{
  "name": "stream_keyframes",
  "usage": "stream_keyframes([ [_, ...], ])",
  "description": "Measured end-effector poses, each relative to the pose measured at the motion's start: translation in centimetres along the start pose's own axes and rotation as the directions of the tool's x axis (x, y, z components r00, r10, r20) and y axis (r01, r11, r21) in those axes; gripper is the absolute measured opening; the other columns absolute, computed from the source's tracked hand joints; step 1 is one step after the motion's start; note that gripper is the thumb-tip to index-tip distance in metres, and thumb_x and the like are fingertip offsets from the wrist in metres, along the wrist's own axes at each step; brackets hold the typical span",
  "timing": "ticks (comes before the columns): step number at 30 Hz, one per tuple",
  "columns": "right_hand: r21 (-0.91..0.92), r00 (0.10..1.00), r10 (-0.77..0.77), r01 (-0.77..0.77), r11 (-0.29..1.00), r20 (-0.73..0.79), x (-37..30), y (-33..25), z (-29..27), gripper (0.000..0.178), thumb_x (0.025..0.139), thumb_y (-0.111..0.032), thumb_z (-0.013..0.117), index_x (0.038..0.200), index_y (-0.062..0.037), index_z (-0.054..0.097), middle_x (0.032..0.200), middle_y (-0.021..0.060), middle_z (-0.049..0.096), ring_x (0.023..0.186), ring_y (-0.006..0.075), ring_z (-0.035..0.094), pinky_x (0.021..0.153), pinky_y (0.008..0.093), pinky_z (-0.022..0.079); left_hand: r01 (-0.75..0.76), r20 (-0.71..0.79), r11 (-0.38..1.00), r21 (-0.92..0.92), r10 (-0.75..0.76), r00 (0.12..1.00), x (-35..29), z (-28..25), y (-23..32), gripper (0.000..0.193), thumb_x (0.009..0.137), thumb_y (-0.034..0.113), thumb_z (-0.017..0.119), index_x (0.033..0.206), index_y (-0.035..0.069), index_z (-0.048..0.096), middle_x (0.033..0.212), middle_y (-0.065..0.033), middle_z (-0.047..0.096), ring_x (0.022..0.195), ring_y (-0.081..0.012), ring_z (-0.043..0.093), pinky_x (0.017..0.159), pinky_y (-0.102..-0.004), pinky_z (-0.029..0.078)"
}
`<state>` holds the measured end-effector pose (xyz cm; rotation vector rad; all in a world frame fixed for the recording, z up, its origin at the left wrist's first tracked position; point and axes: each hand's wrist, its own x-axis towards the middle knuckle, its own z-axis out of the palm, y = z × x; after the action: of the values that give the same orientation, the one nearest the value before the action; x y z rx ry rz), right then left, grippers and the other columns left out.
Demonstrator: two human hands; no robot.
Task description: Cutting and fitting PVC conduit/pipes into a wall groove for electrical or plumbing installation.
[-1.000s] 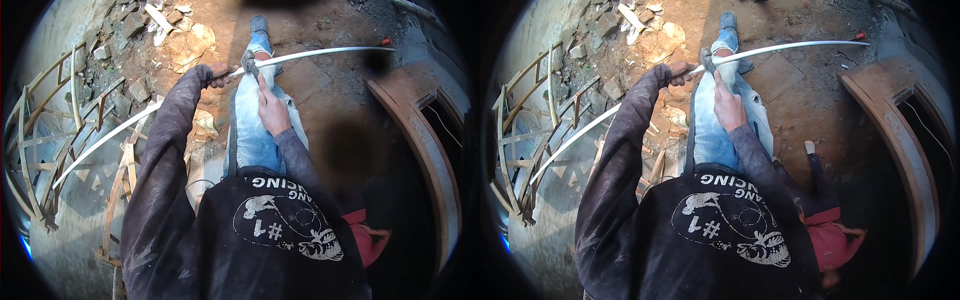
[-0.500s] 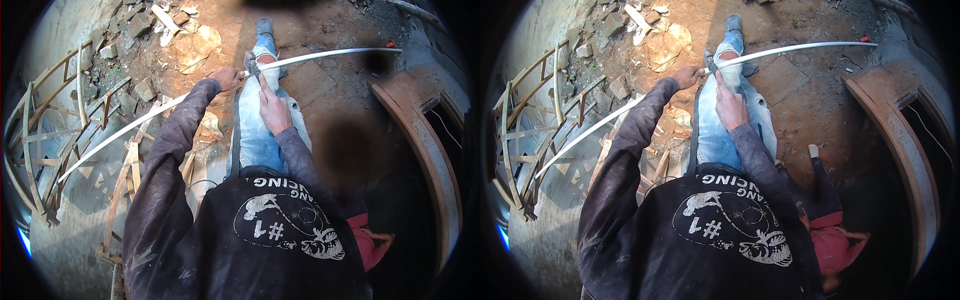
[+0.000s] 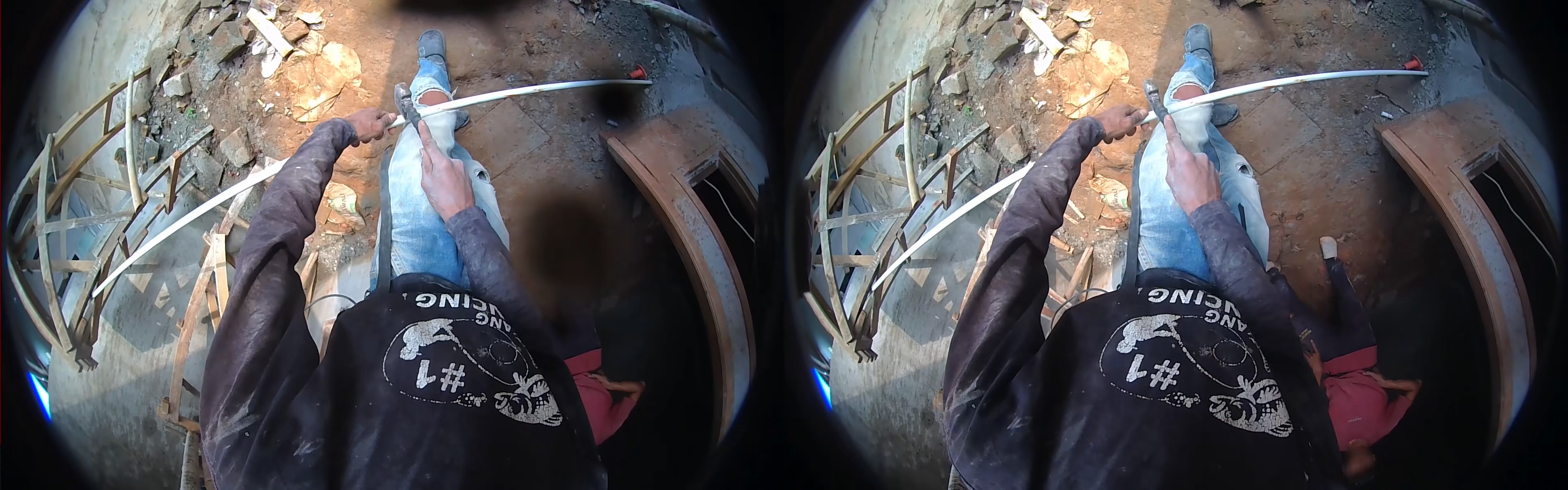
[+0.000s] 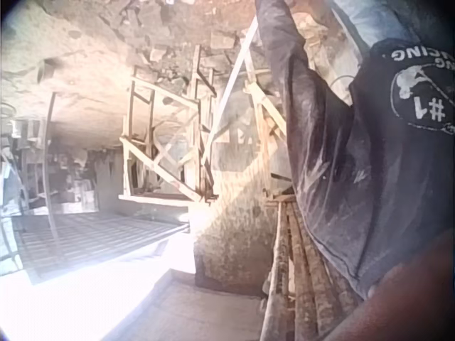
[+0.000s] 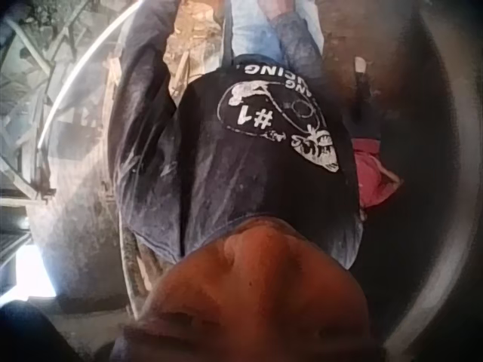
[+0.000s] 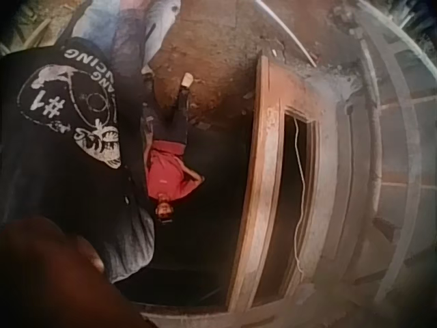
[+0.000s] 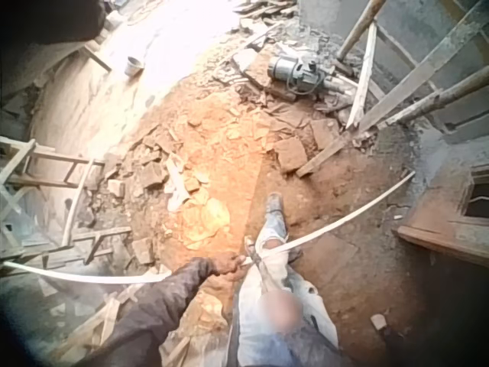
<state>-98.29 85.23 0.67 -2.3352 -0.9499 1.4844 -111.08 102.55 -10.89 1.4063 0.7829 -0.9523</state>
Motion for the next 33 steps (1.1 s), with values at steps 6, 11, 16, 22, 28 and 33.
stream_keyframes([
  [6,0.096,1.000,0.005,-0.003,0.995,-0.020,-0.3,0.1,0.3,0.051,0.095,-0.021,0.047,0.144,-0.0251,0.033,0.068,0.0286,0.058,0.066,0.0442,0.060,0.064,0.0541,0.046,0.158,0.113,0.975,-0.157,-0.141,0.984,0.0,-0.5,-0.1,0.045,0.097,0.050,0.037,0.101,0.011,0.059,0.066,0.0029,0.041,0.047,-0.0079,0.033,0.039,-0.0259,0.025],
  [11,0.089,0.999,-0.009,0.013,0.996,-0.036,-1.4,0.7,0.4,0.049,0.095,-0.021,0.048,0.142,-0.0285,0.037,0.067,0.0271,0.058,0.066,0.0430,0.060,0.062,0.0523,0.044,0.242,0.250,0.912,-0.332,-0.162,0.955,0.0,-0.7,-0.7,0.039,0.099,0.045,0.036,0.101,0.013,0.057,0.064,0.0060,0.036,0.044,-0.0048,0.026,0.037,-0.0239,0.020],
  [16,0.084,0.999,-0.002,0.006,0.996,-0.048,0.1,-0.1,0.2,0.049,0.095,-0.020,0.048,0.143,-0.0258,0.036,0.066,0.0273,0.057,0.065,0.0433,0.060,0.061,0.0527,0.044,0.270,0.282,0.892,-0.363,-0.171,0.944,0.5,-1.1,-0.3,0.034,0.099,0.043,0.035,0.099,0.015,0.055,0.061,0.0085,0.032,0.042,-0.0036,0.023,0.035,-0.0232,0.017],
  [22,0.112,0.997,0.009,-0.001,0.994,-0.072,-0.5,0.0,0.2,0.050,0.095,-0.021,0.048,0.143,-0.0291,0.036,0.069,0.0274,0.058,0.066,0.0439,0.059,0.061,0.0523,0.044,0.279,0.277,0.872,-0.402,-0.174,0.945,0.4,-0.8,-0.3,0.032,0.099,0.038,0.034,0.101,0.015,0.057,0.060,0.0097,0.030,0.042,-0.0030,0.021,0.035,-0.0233,0.014],
  [28,0.138,0.998,0.023,-0.016,0.990,-0.054,-1.2,-0.1,0.5,0.050,0.095,-0.021,0.047,0.143,-0.0276,0.036,0.070,0.0280,0.058,0.066,0.0439,0.059,0.062,0.0521,0.044,0.346,0.433,0.769,-0.538,-0.100,0.896,0.9,-1.9,-1.4,0.028,0.099,0.029,0.031,0.103,0.014,0.054,0.059,0.0100,0.029,0.040,-0.0022,0.019,0.034,-0.0219,0.012],
  [33,0.088,0.997,0.021,-0.014,0.996,-0.076,0.3,-0.5,0.2,0.049,0.095,-0.021,0.047,0.142,-0.0275,0.037,0.070,0.0285,0.058,0.067,0.0443,0.059,0.061,0.0521,0.044,0.367,0.495,0.740,-0.564,-0.053,0.867,1.2,-2.0,-1.0,0.025,0.099,0.028,0.030,0.099,0.015,0.052,0.060,0.0106,0.028,0.041,-0.0013,0.018,0.033,-0.0209,0.011],
])
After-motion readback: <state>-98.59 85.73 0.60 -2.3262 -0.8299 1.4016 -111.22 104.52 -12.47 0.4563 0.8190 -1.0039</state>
